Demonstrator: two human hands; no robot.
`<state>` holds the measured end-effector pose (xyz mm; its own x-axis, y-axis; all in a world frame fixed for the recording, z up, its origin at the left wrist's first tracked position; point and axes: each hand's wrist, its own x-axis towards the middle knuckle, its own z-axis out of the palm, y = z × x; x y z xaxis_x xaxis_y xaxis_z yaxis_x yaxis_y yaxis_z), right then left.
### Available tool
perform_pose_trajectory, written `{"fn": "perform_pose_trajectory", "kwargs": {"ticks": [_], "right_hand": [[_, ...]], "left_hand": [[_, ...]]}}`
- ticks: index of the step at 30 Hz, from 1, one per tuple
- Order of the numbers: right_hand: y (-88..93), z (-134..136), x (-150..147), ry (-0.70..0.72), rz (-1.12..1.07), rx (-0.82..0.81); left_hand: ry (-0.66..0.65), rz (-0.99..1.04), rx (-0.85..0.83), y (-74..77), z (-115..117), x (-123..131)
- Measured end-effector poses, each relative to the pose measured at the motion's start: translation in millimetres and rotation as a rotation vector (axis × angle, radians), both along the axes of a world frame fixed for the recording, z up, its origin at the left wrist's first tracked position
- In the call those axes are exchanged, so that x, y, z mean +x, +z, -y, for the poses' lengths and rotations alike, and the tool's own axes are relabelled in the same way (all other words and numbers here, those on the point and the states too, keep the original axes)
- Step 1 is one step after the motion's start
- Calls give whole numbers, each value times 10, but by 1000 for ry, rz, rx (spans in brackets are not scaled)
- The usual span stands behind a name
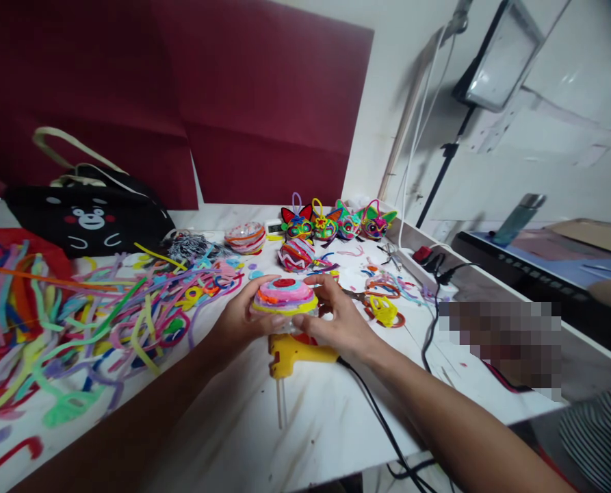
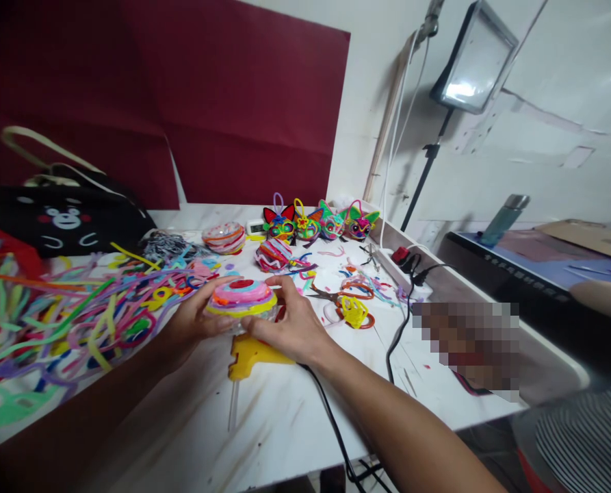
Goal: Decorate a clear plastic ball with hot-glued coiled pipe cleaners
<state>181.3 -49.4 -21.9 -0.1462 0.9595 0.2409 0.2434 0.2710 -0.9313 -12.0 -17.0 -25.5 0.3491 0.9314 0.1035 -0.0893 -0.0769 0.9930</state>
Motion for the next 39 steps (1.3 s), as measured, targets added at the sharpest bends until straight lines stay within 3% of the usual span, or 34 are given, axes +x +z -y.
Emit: {"fn": "perform_pose_trajectory", "kwargs": {"ticks": [12, 28, 35, 39], "right_hand": [[-10, 12, 6, 95, 45, 73], [-81, -1, -18, 9, 99, 159], [-113, 1, -76, -126, 63, 240], [-129, -12, -80, -219, 77, 358]], "left_hand": [[-15, -77, 96, -41, -51, -48], [-18, 6, 144, -77, -29, -22], [85, 66, 179, -90, -60, 27], [269, 70, 98, -52, -28, 106]]}}
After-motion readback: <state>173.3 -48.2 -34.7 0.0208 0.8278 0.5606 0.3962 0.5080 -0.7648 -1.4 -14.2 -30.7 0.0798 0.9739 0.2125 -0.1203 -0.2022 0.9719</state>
